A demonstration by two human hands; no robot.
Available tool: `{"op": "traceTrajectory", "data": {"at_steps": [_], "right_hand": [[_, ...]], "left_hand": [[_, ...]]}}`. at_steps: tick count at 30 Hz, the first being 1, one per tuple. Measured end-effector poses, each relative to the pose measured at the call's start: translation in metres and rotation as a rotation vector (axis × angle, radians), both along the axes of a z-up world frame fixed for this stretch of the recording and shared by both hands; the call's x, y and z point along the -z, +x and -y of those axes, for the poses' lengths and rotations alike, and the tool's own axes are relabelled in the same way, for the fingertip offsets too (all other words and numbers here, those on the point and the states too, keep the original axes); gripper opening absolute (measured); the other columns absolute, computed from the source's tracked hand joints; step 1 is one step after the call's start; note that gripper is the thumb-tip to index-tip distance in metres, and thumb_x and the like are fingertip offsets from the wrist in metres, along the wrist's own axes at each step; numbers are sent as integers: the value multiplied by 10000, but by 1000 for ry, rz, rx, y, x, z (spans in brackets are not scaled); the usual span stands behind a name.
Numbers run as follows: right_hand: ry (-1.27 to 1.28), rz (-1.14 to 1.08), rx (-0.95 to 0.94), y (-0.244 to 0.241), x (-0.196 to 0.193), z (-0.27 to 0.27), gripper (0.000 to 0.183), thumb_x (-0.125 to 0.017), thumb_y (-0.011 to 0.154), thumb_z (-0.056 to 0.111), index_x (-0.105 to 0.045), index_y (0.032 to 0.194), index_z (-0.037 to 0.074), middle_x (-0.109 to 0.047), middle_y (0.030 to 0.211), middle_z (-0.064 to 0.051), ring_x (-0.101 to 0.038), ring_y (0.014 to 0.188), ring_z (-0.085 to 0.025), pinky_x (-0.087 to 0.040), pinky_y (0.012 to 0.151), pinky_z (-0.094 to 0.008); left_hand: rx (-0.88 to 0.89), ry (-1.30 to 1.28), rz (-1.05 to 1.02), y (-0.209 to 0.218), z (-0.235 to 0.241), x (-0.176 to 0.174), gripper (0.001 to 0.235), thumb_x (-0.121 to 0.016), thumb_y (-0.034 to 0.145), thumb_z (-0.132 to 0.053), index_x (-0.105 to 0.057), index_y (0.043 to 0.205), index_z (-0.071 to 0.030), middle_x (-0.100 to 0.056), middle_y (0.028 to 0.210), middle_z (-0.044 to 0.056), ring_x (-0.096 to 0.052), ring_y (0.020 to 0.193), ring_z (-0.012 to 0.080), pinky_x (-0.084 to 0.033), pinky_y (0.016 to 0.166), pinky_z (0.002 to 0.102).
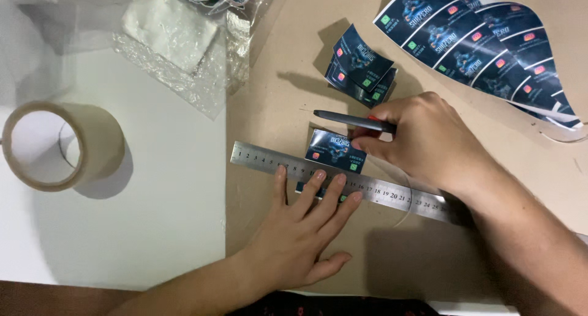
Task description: The person uses a metal ruler and a utility knife to cut a sheet of printed stickers into individual pieces on a work surface. The person repeatedly aligns the ruler, scores the sticker sheet, and separates the cut pieces, placing them aside.
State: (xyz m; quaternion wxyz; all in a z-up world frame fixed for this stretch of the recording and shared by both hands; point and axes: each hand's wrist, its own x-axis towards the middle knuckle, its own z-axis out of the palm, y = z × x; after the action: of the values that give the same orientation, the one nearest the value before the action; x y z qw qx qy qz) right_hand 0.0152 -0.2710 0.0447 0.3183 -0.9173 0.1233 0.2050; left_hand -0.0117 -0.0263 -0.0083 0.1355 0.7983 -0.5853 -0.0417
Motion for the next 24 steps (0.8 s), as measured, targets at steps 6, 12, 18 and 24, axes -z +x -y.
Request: {"op": "traceTrajectory", "data": {"at_steps": [6,12,18,24], "right_hand": [[38,-56,13,3,2,3,169,-823,793,219,-823,952,159,-829,907,-7,-779,691,-172,-635,670,-332],[6,-137,27,7,-5,0,152,-823,795,257,-830,929,186,-835,869,23,-768,697,-152,-604,662,-333],[-10,-116,19,2,-3,-2,208,-802,818,251,-797,1004,157,-829,903,6,-719,512,-155,-623,545,-311],[-78,230,-212,-22,-21,-5,589,-759,834,246,-523,1337,51,-744,1109,-151,-775,791,-316,-640,688,-488]], "left_hand": [[-9,17,-5,0,0,3,886,-573,876,-705,-390,1556,-167,-362,1603,131,-344,1469,350,-260,1071,779],[2,13,-57,1,-2,5,914,-608,874,-686,-355,1570,-150,-312,1629,142,-311,1498,372,-221,1083,797],[14,-12,-64,1,-2,5,895,-614,870,-671,-383,1551,-139,-399,1583,147,-391,1454,394,-257,1046,805],[-4,-55,-38,3,-1,3,904,-637,850,-671,-405,1537,-132,-415,1571,149,-408,1436,391,-285,1040,796]]}}
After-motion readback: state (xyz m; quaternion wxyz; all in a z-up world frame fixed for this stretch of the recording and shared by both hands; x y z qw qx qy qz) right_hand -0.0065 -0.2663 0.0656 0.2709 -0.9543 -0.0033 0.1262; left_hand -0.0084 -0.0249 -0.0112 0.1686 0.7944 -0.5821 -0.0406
